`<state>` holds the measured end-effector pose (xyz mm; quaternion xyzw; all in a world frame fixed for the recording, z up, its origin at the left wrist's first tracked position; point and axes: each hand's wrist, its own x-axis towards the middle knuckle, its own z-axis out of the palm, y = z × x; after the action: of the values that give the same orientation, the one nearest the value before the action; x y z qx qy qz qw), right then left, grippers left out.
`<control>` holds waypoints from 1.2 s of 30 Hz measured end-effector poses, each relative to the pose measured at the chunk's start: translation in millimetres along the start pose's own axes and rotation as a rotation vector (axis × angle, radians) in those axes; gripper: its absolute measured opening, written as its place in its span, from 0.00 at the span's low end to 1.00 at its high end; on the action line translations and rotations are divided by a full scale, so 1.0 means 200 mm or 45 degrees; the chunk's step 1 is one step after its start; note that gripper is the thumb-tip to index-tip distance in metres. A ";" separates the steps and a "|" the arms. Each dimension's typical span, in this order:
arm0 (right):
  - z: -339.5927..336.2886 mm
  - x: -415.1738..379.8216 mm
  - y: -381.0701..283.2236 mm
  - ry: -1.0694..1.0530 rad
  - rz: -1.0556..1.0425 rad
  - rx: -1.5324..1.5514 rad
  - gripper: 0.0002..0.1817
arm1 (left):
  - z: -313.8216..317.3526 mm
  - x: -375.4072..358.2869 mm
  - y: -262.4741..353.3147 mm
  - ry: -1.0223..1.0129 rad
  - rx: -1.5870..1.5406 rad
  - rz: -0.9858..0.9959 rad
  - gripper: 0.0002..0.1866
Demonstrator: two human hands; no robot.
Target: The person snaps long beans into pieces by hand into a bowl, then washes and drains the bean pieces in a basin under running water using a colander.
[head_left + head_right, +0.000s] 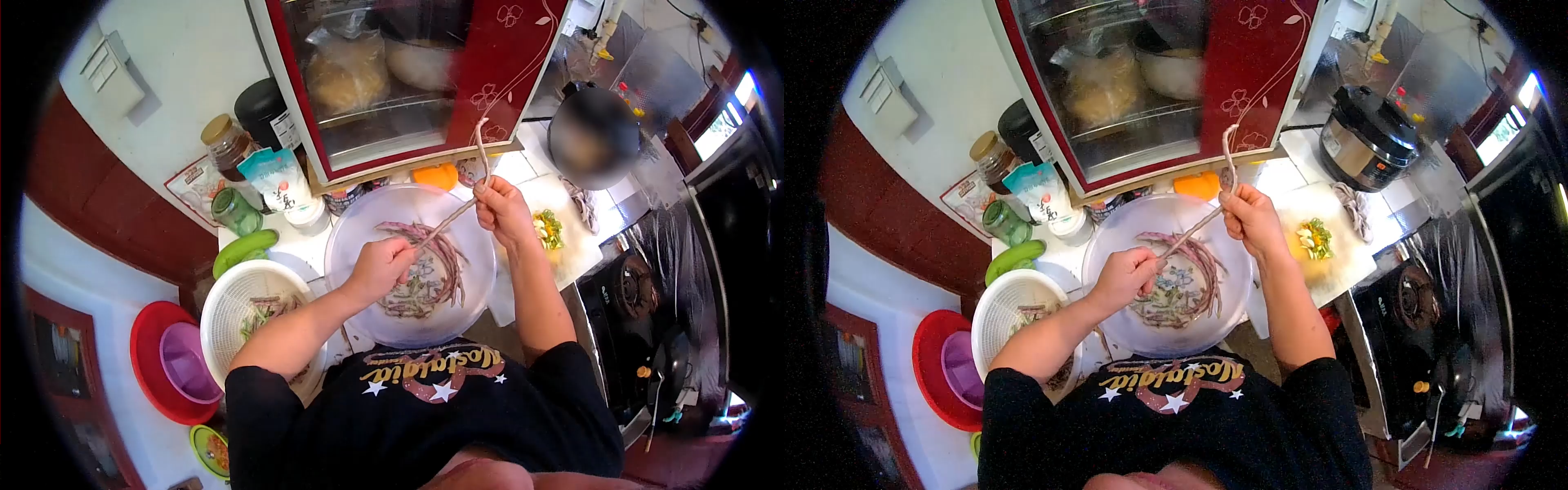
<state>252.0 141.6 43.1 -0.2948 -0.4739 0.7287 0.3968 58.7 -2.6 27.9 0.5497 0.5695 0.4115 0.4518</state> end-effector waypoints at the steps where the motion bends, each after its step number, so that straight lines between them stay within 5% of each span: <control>1: 0.00 0.00 0.00 -0.019 -0.034 0.011 0.06 | 0.00 0.00 0.01 -0.005 0.006 0.006 0.10; 7: -0.11 0.04 0.05 0.053 -0.005 0.272 0.05 | 0.03 -0.10 0.21 0.139 0.312 0.442 0.08; 9: -0.14 0.01 0.08 0.107 -0.012 0.402 0.06 | 0.01 -0.16 0.31 -0.054 0.621 1.250 0.07; 11: -0.09 -0.03 0.02 0.058 -0.010 0.207 0.06 | -0.02 -0.15 0.28 -0.152 0.619 1.074 0.07; 13: -0.08 -0.04 0.02 0.048 -0.056 0.165 0.06 | -0.03 -0.07 0.12 -0.266 0.741 0.376 0.08; 14: -0.06 -0.05 0.00 0.019 -0.083 0.138 0.06 | -0.07 -0.04 -0.01 -0.432 0.843 0.325 0.11; 18: -0.01 -0.05 0.04 -0.077 -0.125 0.062 0.05 | -0.13 0.10 -0.09 -0.301 0.754 0.016 0.14; 20: 0.04 -0.06 0.08 -0.082 -0.113 0.006 0.05 | -0.08 0.15 0.11 -0.178 -0.267 -0.304 0.14; 23: 0.10 -0.05 0.12 -0.102 -0.162 -0.104 0.05 | 0.02 0.17 0.13 -0.319 -0.135 -0.272 0.12; 29: 0.02 0.00 0.11 -0.018 0.041 0.058 0.05 | 0.08 0.14 0.01 -0.149 0.116 -0.005 0.16; 31: 0.01 0.02 0.14 -0.059 0.183 0.223 0.05 | 0.10 0.11 0.00 -0.009 0.721 0.709 0.16; 34: -0.05 0.07 0.18 -0.012 0.136 0.167 0.04 | 0.11 0.00 0.14 -0.187 0.756 1.017 0.15; 35: -0.04 0.07 0.16 -0.020 0.132 0.159 0.04 | 0.07 0.05 0.13 -0.176 0.757 1.023 0.15; 36: 0.02 0.02 0.12 -0.127 0.102 0.099 0.03 | -0.01 0.13 0.10 -0.048 0.418 0.611 0.13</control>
<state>239.4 138.4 21.7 -0.2613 -0.4522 0.7757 0.3544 62.0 23.9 46.2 0.7420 0.4737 0.3986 0.2570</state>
